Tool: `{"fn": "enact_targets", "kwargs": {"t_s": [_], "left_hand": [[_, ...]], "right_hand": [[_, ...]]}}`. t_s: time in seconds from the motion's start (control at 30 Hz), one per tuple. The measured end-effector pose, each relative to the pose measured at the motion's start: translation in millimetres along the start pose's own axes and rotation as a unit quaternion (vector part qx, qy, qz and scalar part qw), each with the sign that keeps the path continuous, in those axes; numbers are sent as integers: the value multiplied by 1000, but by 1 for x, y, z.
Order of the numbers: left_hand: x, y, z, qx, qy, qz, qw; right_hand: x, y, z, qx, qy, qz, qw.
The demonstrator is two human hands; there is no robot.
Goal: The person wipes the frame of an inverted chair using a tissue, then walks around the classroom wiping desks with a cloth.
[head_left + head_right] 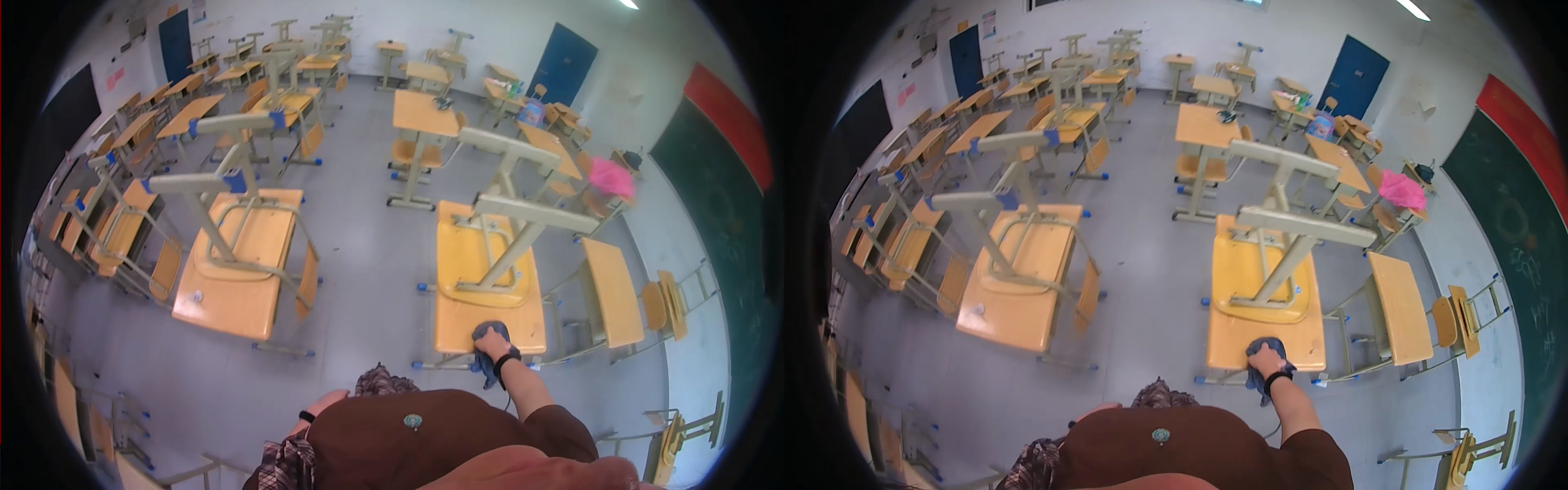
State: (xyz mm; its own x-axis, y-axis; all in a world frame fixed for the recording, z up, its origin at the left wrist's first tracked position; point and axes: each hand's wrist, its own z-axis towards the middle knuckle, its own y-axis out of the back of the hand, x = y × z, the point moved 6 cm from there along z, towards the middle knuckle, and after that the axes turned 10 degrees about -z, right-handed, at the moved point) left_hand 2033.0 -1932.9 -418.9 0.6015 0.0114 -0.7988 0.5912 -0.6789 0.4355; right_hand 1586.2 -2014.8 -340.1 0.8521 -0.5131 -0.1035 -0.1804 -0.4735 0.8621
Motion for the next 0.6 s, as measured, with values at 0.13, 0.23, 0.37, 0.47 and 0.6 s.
{"fn": "enact_targets", "kwargs": {"t_s": [0.13, 0.23, 0.37, 0.47, 0.6], "left_hand": [[-18, 38, -58, -42, 16, -34, 998], [4, 55, -41, -82, 8, 13, 997], [20, 77, -35, -32, 46, 58, 997], [29, 96, -28, -71, 33, 62, 995], [25, 125, -9, -82, 59, 87, 991]], "right_hand": [[101, -5, -28, 8, 82, -49, 995], [164, -18, -45, 22, 153, -65, 986], [206, -49, -44, 65, 234, 10, 970], [219, -77, -25, 78, 275, 107, 952], [227, -84, -7, 88, 287, 182, 936]]}}
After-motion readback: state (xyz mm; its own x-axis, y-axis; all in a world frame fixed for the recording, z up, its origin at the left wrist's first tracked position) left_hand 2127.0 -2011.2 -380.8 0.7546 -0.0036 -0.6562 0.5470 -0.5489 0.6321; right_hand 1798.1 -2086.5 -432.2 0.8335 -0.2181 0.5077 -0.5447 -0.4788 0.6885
